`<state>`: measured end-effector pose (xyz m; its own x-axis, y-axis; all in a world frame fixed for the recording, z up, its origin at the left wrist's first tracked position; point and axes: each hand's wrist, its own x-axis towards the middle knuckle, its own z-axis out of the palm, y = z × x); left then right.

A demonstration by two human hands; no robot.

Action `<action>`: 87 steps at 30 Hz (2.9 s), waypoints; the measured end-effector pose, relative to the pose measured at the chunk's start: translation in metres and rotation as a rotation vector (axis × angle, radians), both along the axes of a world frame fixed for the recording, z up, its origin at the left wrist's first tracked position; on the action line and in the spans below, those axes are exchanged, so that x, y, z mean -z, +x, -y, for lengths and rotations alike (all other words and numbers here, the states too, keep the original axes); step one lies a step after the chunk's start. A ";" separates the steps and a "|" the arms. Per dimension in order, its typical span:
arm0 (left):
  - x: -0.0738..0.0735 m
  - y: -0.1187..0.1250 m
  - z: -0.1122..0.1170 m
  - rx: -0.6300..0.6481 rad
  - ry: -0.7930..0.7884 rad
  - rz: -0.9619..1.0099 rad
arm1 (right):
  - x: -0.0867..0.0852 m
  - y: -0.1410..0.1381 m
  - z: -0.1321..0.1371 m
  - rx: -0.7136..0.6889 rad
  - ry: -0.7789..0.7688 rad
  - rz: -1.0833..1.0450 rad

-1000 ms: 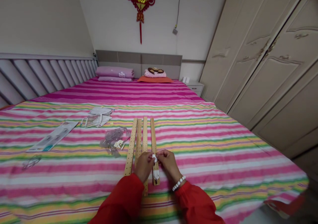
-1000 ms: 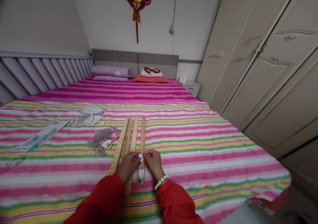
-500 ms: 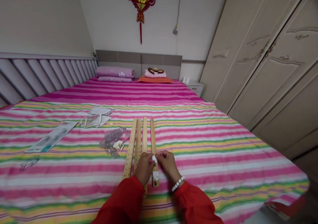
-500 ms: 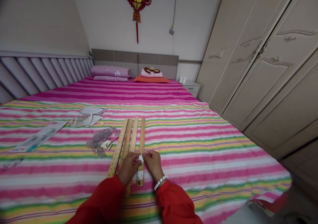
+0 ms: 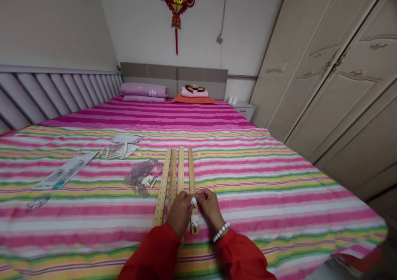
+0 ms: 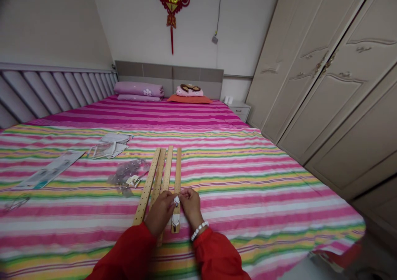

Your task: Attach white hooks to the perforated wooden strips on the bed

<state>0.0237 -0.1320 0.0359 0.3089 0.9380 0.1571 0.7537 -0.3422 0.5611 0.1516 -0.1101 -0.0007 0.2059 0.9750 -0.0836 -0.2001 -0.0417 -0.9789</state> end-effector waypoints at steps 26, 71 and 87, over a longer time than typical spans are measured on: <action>-0.001 -0.017 -0.002 -0.005 0.100 -0.063 | 0.002 0.006 0.003 -0.055 -0.010 0.041; -0.036 -0.081 -0.011 -0.526 -0.732 1.895 | -0.047 -0.021 0.016 -0.214 -0.023 -0.111; -0.025 -0.076 -0.003 -0.438 -0.726 1.810 | -0.067 -0.069 0.009 -0.292 -0.003 -0.163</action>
